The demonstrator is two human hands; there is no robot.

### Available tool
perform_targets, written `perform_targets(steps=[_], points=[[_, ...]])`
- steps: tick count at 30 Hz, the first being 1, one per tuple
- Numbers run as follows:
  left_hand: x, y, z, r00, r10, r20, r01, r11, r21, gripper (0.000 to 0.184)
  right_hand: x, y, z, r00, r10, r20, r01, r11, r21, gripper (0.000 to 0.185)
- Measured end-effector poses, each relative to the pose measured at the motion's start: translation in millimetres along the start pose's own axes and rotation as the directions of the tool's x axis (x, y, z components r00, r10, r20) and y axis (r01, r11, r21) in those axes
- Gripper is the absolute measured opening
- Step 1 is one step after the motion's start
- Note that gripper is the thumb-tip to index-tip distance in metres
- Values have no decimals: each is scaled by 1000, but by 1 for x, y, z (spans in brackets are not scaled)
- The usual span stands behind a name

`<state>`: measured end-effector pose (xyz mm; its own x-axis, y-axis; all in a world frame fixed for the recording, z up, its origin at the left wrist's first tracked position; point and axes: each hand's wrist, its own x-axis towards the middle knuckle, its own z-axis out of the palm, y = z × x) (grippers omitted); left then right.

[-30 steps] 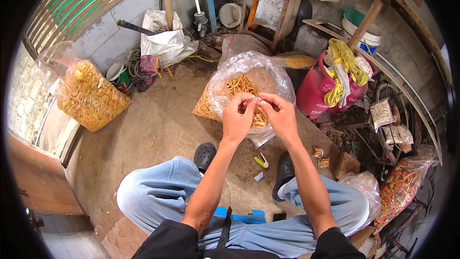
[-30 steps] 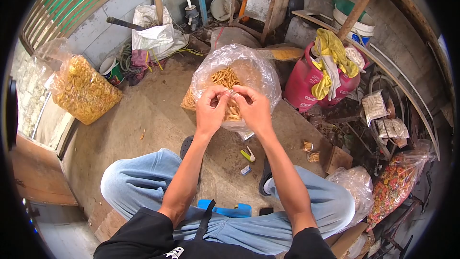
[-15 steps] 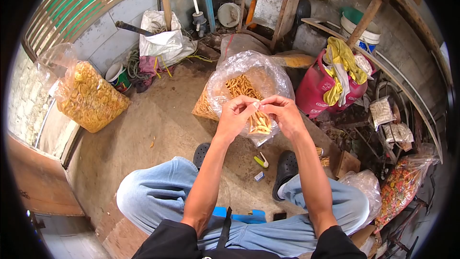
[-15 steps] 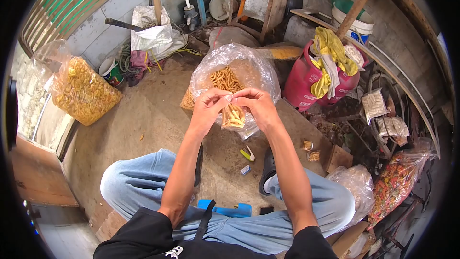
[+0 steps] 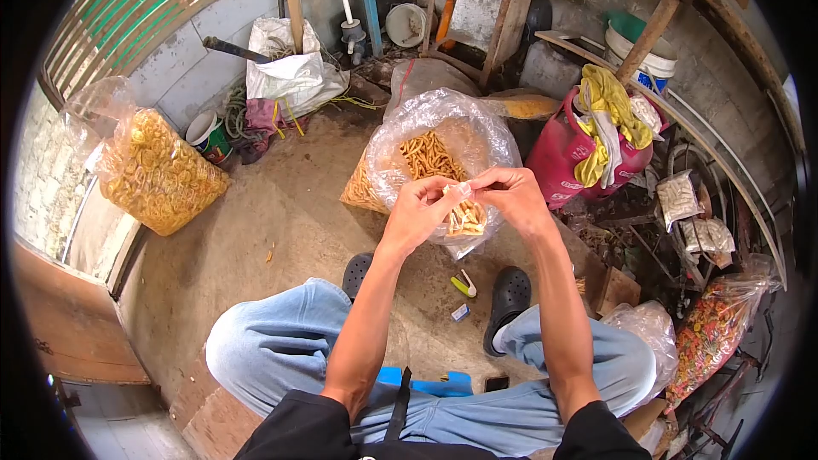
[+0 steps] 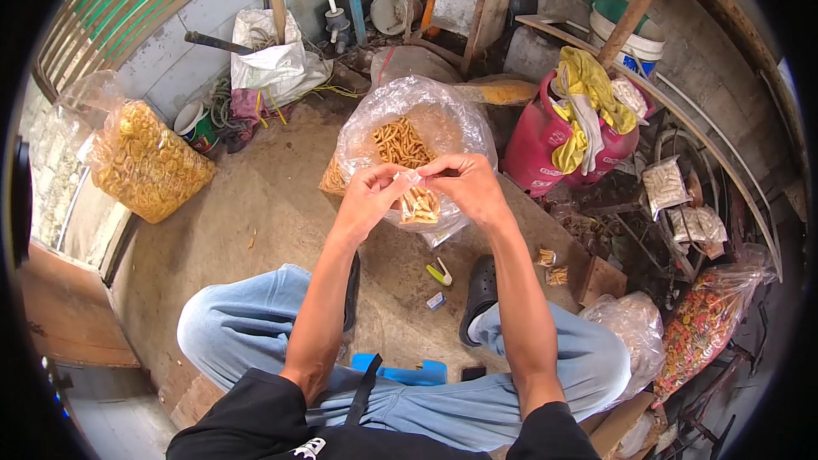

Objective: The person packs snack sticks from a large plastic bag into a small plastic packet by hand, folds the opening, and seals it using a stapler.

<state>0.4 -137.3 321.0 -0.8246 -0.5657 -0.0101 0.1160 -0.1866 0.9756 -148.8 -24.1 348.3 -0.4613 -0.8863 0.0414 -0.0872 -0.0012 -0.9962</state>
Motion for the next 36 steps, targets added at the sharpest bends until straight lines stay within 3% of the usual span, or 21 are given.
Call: perform_targets(steps=[4, 10, 12, 14, 19, 23, 25, 27, 30, 32, 36], points=[[1, 0, 0, 1000, 12, 24, -13, 999, 31, 20, 0, 1, -2, 999, -25, 25, 26, 999, -43, 15], [5, -7, -1, 987, 156, 33, -156, 988, 17, 17, -4, -6, -2, 998, 47, 33, -48, 998, 35, 20], [0, -1, 3, 975, 223, -5, -215, 946, 242, 14, -6, -10, -1, 998, 59, 36, -62, 996, 59, 19], [-2, 0, 9, 967, 250, -36, -234, 940, 249, 13, -7, -12, 1, 997, 72, 40, -75, 994, 83, 19], [-2, -7, 12, 937, 344, -59, -307, 892, 332, 12, -4, -8, -1, 998, 17, 57, -9, 992, -127, 16], [0, -8, 13, 970, 231, -73, -206, 945, 255, 12, -3, -4, 2, 997, -69, 24, 73, 961, -265, 15], [2, -15, 16, 979, 190, -81, -168, 961, 218, 11, -6, -6, 13, 980, -183, -77, 128, 879, -460, 13], [7, -28, 20, 950, 272, -153, -256, 960, 111, 13, -5, 1, 20, 975, -191, -113, 123, 889, -441, 12], [9, -38, 25, 942, 255, -217, -253, 967, 36, 12, -5, 6, 27, 965, -206, -161, 119, 895, -429, 11], [11, -43, 27, 936, 258, -241, -255, 966, 44, 13, -5, 9, 28, 961, -214, -175, 119, 892, -436, 11], [9, -41, 25, 928, 252, -276, -236, 968, 91, 16, 1, 31, 29, 971, -158, -181, 114, 966, -234, 15]])
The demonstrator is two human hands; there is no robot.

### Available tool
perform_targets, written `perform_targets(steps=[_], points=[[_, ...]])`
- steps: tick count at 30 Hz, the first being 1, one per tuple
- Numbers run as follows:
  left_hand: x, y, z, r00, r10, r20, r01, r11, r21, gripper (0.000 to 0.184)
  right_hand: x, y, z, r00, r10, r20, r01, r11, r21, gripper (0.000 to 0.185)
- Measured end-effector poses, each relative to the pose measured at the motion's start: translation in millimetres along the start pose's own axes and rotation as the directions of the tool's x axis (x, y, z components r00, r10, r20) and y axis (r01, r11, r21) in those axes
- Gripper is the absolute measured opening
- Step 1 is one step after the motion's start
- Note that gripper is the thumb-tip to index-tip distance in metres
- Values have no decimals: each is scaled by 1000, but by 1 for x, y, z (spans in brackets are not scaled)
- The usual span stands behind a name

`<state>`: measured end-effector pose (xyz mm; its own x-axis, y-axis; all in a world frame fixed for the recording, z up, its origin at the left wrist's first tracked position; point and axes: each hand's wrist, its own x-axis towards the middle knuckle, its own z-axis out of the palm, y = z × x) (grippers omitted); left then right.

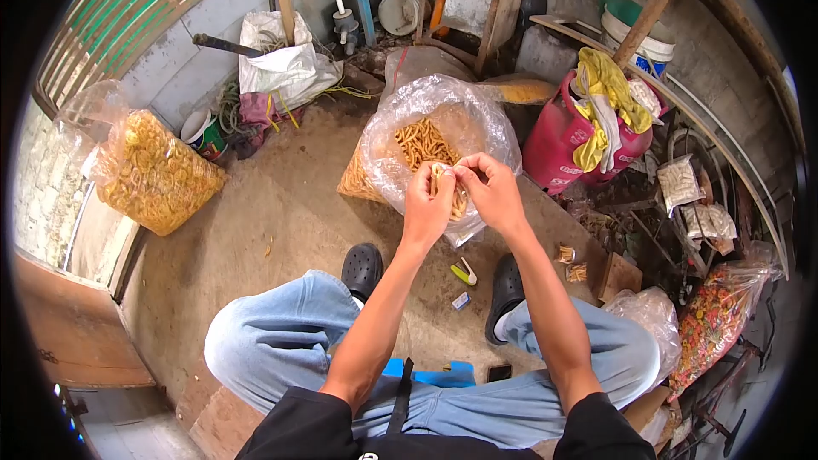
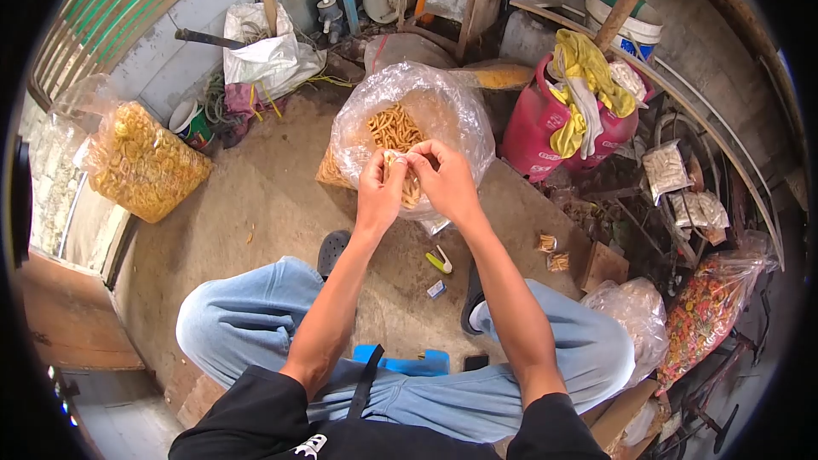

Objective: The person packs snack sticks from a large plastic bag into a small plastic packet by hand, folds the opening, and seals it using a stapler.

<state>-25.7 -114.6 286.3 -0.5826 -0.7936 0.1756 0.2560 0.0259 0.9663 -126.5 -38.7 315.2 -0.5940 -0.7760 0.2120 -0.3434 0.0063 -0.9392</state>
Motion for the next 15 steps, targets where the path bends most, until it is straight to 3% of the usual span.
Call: perform_targets(steps=[2, 5, 6, 8, 10, 14, 15], points=[[0, -4, -4, 1000, 4, -2, -4, 1000, 12, 16, 3, 9, -3, 1000, 3, 20, -5, 996, 86, 17], [4, -23, -14, 999, 35, 4, -35, 994, 103, 15, 7, 20, -18, 973, 165, 159, -203, 942, 266, 20], [4, -30, -18, 997, 73, 19, -76, 981, 179, 12, 9, 28, -25, 970, 184, 159, -222, 938, 266, 20], [2, -28, -19, 1000, -6, 11, 5, 993, 120, 13, 10, 52, -39, 934, 320, 156, -351, 902, 251, 24], [5, -31, -22, 999, -15, -42, 17, 999, 49, 14, 1, 88, -43, 920, 374, 118, -391, 899, 198, 26], [5, -28, -26, 996, -88, 17, 88, 996, -25, 15, -45, 188, -36, 871, 470, -146, -441, 877, 190, 27], [4, -30, -25, 996, -89, 17, 89, 996, -24, 15, -62, 226, -32, 867, 470, -167, -461, 883, 89, 26]])
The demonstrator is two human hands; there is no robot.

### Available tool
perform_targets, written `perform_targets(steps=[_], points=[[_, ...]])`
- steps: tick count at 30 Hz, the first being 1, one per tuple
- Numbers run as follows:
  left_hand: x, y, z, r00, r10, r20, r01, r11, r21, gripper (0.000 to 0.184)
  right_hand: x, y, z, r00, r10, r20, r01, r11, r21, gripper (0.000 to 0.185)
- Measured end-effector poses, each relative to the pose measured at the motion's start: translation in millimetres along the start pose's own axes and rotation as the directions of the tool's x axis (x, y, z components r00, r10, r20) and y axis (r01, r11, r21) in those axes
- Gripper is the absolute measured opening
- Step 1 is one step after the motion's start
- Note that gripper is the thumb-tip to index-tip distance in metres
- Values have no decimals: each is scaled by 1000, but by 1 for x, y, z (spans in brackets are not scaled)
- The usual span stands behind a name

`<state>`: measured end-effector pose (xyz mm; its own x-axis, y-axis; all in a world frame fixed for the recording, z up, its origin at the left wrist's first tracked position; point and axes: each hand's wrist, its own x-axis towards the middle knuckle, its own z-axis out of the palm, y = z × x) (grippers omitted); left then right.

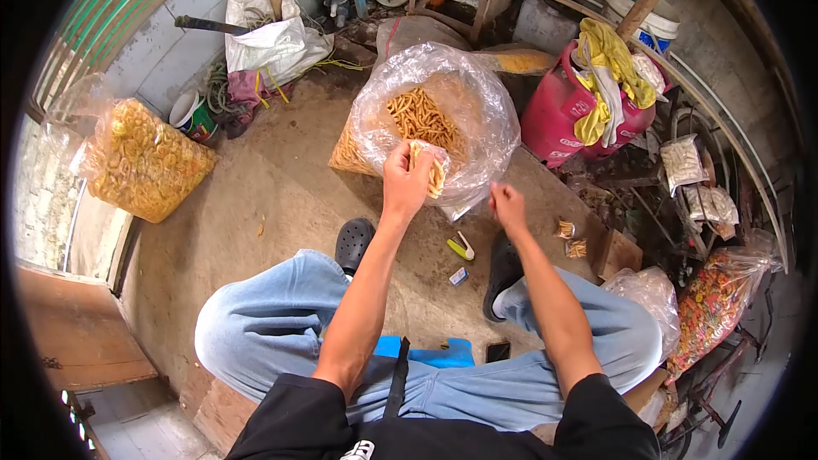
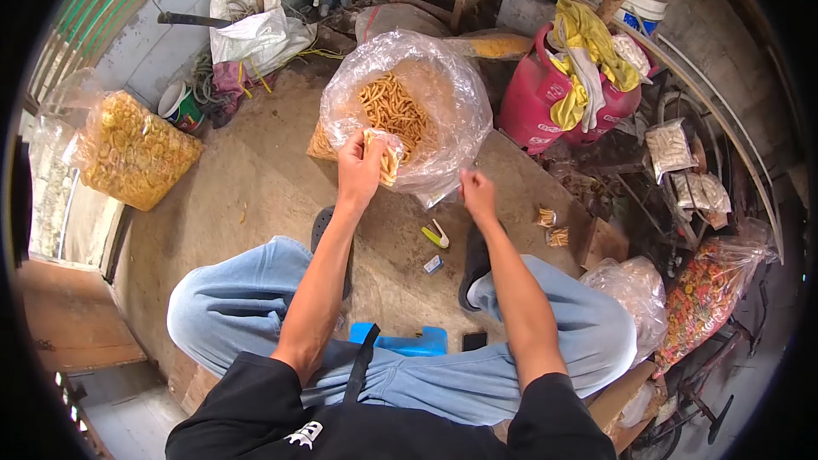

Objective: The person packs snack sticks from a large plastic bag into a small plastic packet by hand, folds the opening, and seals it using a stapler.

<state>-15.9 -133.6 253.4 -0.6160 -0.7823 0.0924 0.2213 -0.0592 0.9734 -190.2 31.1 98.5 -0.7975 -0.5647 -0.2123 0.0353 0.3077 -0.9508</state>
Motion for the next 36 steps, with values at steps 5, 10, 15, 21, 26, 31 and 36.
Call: perform_targets(steps=[5, 10, 15, 21, 26, 31, 36], points=[[1, -4, 5, 997, 13, 70, -6, 995, -98, 13, -37, 81, 15, 988, 118, 95, -45, 826, -562, 40], [1, -4, 6, 996, -18, 91, 27, 994, -103, 11, -60, 80, 28, 929, 252, 269, 72, 591, -804, 65], [3, -5, 7, 997, -14, 74, 20, 996, -91, 9, -66, 84, 35, 893, 150, 424, 303, 498, -813, 59], [7, -7, 1, 996, -49, 80, 55, 996, -75, 10, -54, 114, 57, 909, 77, 410, 339, 437, -833, 50], [10, -10, -1, 996, -55, 76, 59, 997, -52, 12, -52, 124, 70, 924, 117, 363, 286, 416, -863, 39], [15, -16, -5, 985, -61, 159, 68, 997, -39, 12, -49, 130, 60, 918, -47, 395, 391, 291, -873, 36], [15, -13, -10, 974, -84, 211, 80, 996, 25, 13, -42, 80, 36, 935, 154, 318, 200, 512, -836, 44]])
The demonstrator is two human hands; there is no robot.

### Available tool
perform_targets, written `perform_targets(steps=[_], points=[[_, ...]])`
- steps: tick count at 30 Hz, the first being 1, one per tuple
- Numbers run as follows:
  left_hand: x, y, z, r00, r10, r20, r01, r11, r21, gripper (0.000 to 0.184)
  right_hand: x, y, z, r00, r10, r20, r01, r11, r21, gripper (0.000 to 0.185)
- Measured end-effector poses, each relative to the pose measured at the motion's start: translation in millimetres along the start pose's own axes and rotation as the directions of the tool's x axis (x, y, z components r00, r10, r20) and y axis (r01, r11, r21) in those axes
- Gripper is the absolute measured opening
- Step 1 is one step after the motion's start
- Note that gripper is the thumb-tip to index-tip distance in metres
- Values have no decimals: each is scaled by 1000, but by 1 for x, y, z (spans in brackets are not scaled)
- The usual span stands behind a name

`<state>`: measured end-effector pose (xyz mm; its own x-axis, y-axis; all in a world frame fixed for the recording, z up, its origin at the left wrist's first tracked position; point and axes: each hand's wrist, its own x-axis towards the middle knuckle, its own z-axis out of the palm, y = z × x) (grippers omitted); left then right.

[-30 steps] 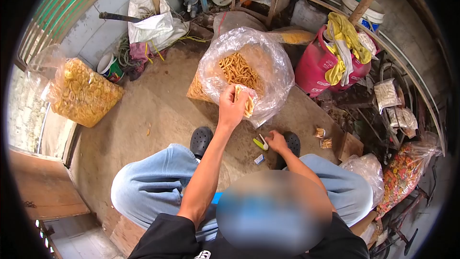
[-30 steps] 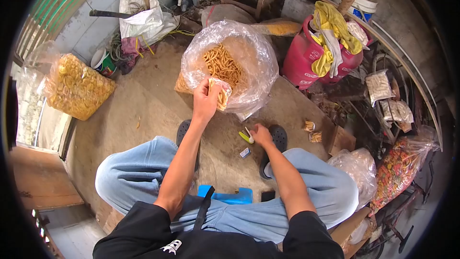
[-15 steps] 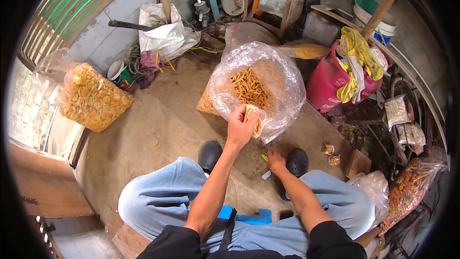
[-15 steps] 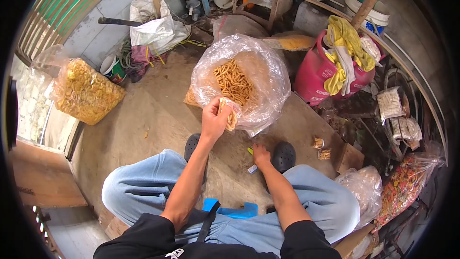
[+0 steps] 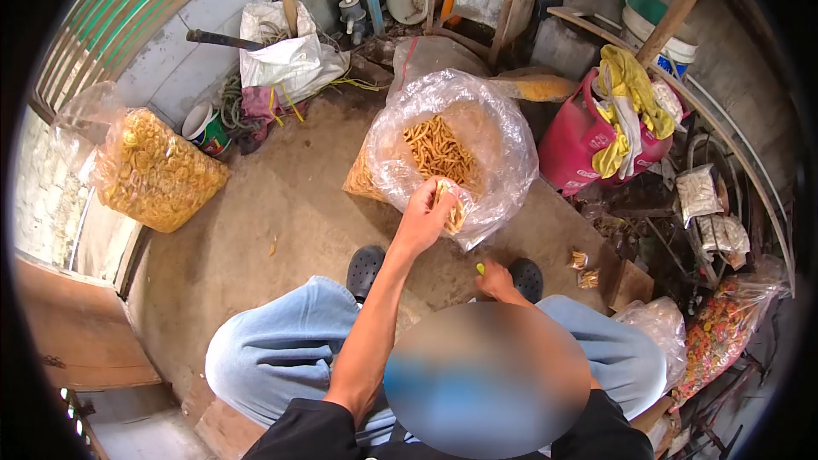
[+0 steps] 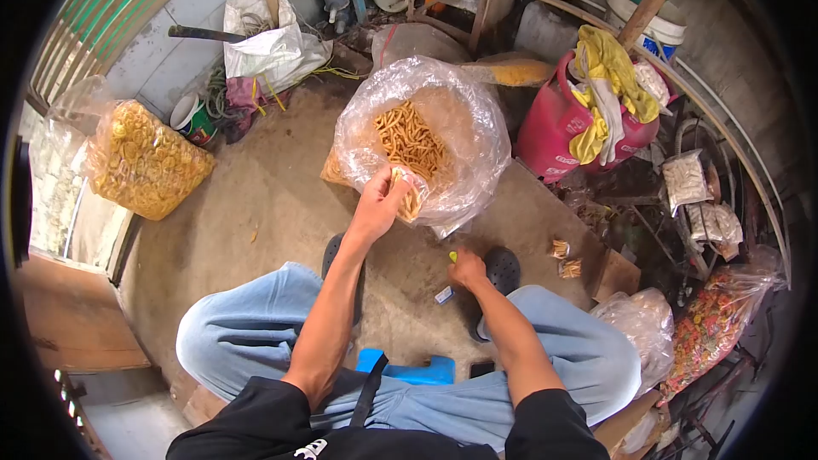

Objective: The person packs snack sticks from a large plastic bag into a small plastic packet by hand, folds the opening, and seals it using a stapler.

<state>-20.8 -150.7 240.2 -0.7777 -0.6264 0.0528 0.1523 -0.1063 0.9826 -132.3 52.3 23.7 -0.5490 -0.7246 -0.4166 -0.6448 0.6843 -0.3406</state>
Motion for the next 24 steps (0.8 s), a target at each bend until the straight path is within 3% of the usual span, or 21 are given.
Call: perform_targets(steps=[2, 6, 8, 10, 14, 17, 19, 21, 24], points=[[1, 2, 0, 1000, 12, 15, -12, 1000, 17, 14, 3, 7, -28, 999, 34, 14, -35, 998, 56, 45], [-1, 16, 0, 995, 11, 101, -20, 995, 95, 15, 15, 27, -112, 965, -225, 136, 215, 973, 88, 39], [0, 17, 2, 985, 30, 169, -53, 989, 138, 15, 10, 28, -165, 951, -293, 103, 289, 956, 45, 41], [-1, 23, 4, 982, 7, 187, -42, 983, 181, 16, -22, -11, -240, 965, -210, 153, 203, 977, 66, 46], [-9, 37, 16, 977, 5, 214, -71, 951, 300, 21, -73, -55, -302, 928, -372, -8, 366, 908, 202, 51], [-16, 42, 25, 968, 135, 209, -200, 924, 327, 19, -98, -77, -317, 871, -485, -79, 491, 863, 116, 50], [-21, 44, 28, 968, 146, 205, -211, 913, 350, 18, -107, -90, -324, 784, -612, -105, 600, 790, -125, 57], [-23, 43, 29, 966, 153, 209, -223, 902, 371, 17, -116, -105, -335, 789, -607, -97, 586, 790, -183, 58], [-24, 41, 29, 936, 293, 194, -348, 844, 407, 16, -114, -107, -332, 768, -634, -89, 593, 757, -274, 60]])
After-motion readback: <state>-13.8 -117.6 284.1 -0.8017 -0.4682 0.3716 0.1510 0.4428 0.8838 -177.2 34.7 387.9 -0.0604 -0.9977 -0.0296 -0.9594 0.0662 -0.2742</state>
